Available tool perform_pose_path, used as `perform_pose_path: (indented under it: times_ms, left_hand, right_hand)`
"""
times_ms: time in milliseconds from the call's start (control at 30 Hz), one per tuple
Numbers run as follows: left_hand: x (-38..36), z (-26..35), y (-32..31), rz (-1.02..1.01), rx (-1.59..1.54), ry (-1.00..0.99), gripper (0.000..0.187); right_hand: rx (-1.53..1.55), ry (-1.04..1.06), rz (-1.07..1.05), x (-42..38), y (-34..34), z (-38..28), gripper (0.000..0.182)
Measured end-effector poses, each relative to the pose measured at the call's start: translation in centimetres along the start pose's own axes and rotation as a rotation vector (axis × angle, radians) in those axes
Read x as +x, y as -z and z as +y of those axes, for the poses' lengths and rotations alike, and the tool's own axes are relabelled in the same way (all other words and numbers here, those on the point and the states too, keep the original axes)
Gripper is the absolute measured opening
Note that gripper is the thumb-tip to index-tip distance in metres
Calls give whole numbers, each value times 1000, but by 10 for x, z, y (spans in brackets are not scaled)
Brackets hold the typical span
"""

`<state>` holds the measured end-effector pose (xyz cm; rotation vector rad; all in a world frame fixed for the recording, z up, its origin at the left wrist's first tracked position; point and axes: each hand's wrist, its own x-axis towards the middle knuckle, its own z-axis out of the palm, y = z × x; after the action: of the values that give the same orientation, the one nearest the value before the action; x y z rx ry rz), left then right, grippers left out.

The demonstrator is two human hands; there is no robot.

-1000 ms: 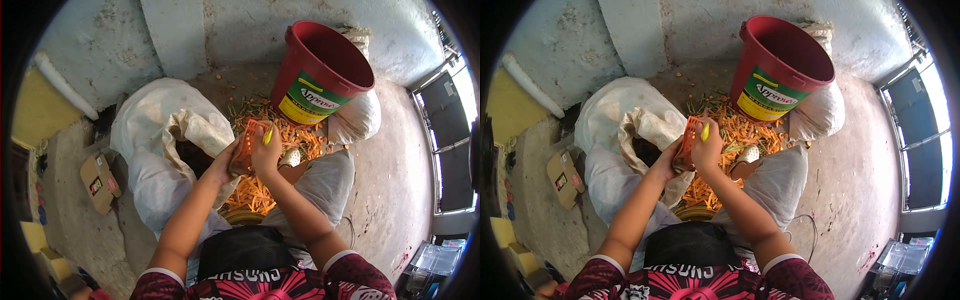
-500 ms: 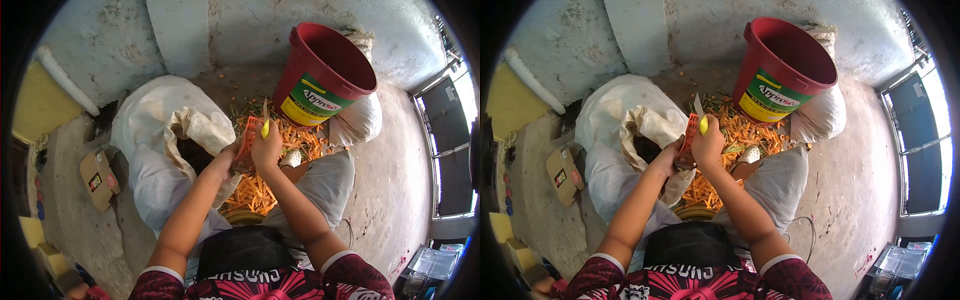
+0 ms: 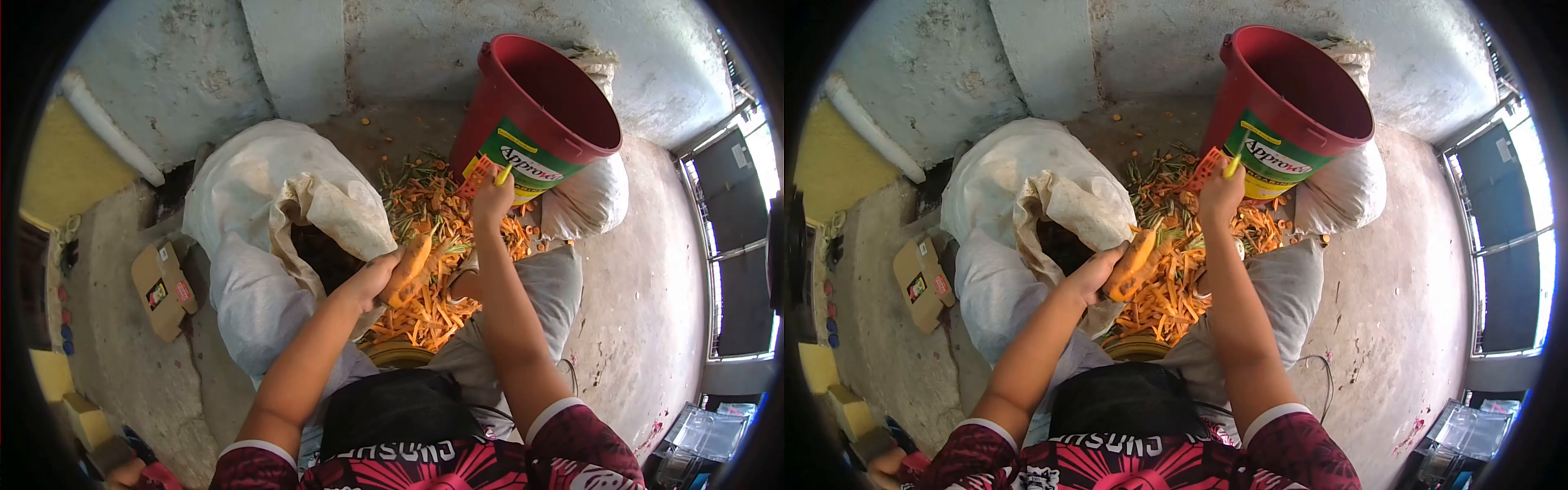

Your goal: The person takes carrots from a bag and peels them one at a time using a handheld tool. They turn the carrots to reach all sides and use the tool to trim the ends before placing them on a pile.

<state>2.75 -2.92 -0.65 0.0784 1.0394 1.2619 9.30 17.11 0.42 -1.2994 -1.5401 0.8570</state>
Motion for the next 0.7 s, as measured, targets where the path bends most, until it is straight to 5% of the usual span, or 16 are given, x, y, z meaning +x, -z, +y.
perform_pose_path:
  times_ms: [333,533,700]
  left_hand:
    - [15,5,10,32,-222,-28,35]
    - [11,7,4,17,-351,-18,33]
    - [20,0,15,-156,-410,-16,31]
  right_hand:
    - [331,-36,-338,-68,1,-14,17]
    - [170,212,-286,-113,9,-36,22]
    - [121,137,-299,-119,10,-39,24]
